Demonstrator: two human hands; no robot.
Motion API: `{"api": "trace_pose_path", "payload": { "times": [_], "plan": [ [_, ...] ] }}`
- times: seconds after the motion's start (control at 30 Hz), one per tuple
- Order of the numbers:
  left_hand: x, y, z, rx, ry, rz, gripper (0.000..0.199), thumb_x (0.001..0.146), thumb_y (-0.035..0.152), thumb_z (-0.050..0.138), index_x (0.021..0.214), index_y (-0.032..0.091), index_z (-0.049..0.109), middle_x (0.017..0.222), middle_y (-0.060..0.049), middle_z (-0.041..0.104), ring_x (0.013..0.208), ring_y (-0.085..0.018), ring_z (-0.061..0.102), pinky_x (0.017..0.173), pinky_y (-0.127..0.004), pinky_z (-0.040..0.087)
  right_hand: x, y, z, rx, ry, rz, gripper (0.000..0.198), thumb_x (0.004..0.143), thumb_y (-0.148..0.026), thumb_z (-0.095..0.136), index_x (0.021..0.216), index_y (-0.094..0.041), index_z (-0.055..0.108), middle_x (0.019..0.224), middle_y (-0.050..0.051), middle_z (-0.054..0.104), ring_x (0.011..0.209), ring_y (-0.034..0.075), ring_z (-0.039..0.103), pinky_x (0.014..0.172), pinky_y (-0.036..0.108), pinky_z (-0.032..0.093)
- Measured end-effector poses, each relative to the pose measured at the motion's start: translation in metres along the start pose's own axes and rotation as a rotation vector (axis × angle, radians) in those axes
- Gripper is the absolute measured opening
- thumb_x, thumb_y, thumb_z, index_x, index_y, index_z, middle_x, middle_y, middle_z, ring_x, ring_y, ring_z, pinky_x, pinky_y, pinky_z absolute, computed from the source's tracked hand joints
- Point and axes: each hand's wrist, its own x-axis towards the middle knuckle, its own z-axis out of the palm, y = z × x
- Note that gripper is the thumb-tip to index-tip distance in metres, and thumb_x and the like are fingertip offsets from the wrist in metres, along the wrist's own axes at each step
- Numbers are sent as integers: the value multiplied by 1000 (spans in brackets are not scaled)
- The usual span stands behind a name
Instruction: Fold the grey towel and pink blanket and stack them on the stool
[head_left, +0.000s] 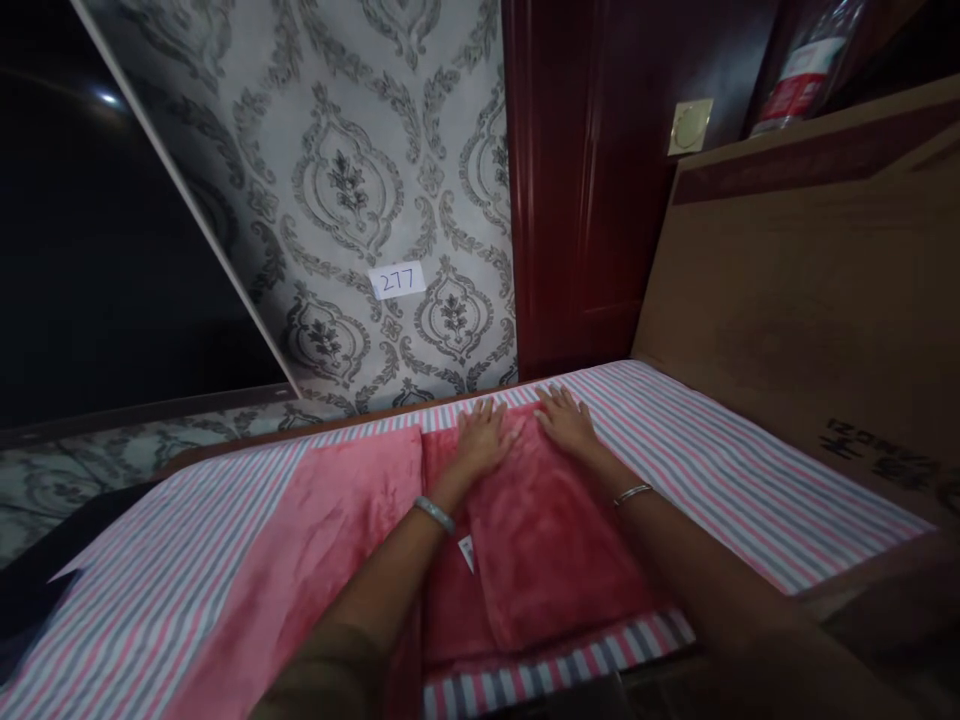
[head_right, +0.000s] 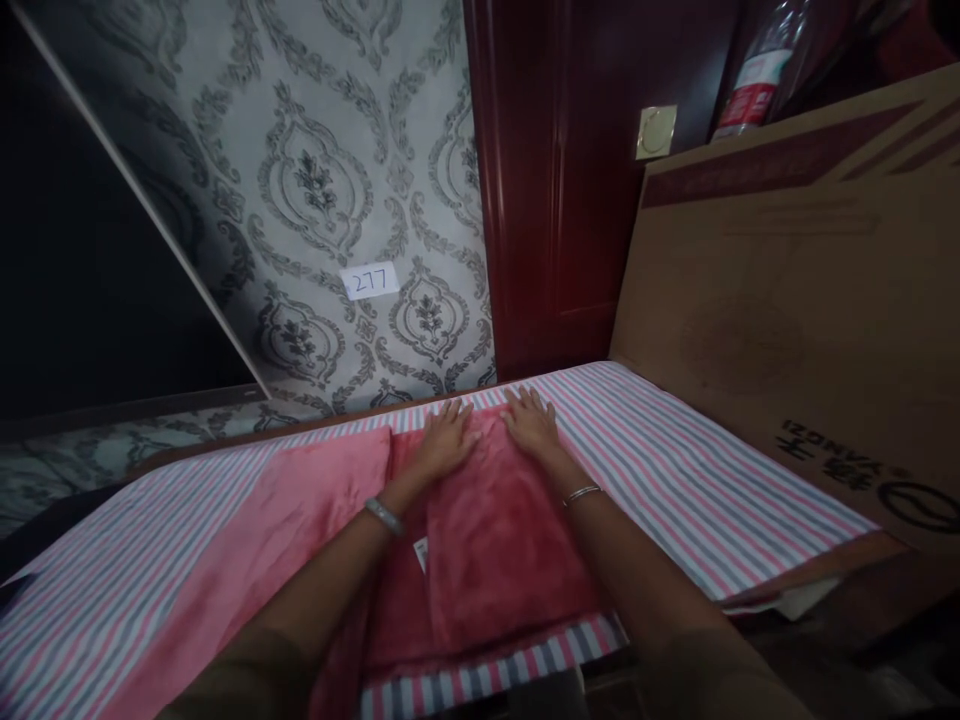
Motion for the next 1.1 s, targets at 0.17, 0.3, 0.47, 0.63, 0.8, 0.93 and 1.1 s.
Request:
{"api": "trace_pose_path", "payload": {
  "times": [0.17,0.3,0.47,0.63,0.8,0.93,1.1],
  "plan": [
    [8,-31,38,26,-123,-171,74,94,67,28,156,27,29,165,-9,21,148,-43,18,115,-65,16,2,19,38,-38,-58,-8,59,102,-50,27,154,-22,32,162,10,28,151,26,17,116,58,22],
    [3,-37,54,16,-100,-171,75,93,69,27,156,29,29,165,-8,21,147,-44,19,116,-65,16,3,26,47,-22,-55,1,61,101,-53,25,155,-24,29,162,9,27,151,26,16,116,58,21],
    [7,-33,48,-28,-128,-185,77,92,70,27,156,29,27,166,-8,18,149,-44,15,116,-66,13,3,26,47,-32,-47,0,62,101,-53,23,155,-23,30,162,9,27,151,26,16,115,59,23],
    [-1,-32,14,-124,-302,-149,70,95,60,32,157,25,26,166,-7,17,150,-35,19,119,-52,21,0,29,51,-68,-29,-14,60,101,-51,23,153,-24,34,160,9,32,149,28,19,113,60,27],
    [-77,-44,-22,-9,-80,-108,40,95,40,46,124,18,62,135,-12,59,129,-26,52,108,-36,40,0,35,54,-109,-8,-45,59,101,-49,22,153,-24,34,158,12,34,148,30,22,110,62,31],
    [-164,-45,-35,83,-48,-240,26,91,39,52,99,18,65,108,-12,64,106,-27,61,94,-38,48,1,32,42,-36,-59,-15,58,99,-49,28,150,-23,39,157,13,36,146,33,26,108,67,29],
    [-219,-30,-26,106,-80,-270,42,85,45,59,114,14,57,115,-16,61,111,-32,57,98,-43,45,-4,-23,19,188,146,-75,54,92,-29,43,142,-12,50,144,20,50,134,33,43,111,53,34]
  ]
}}
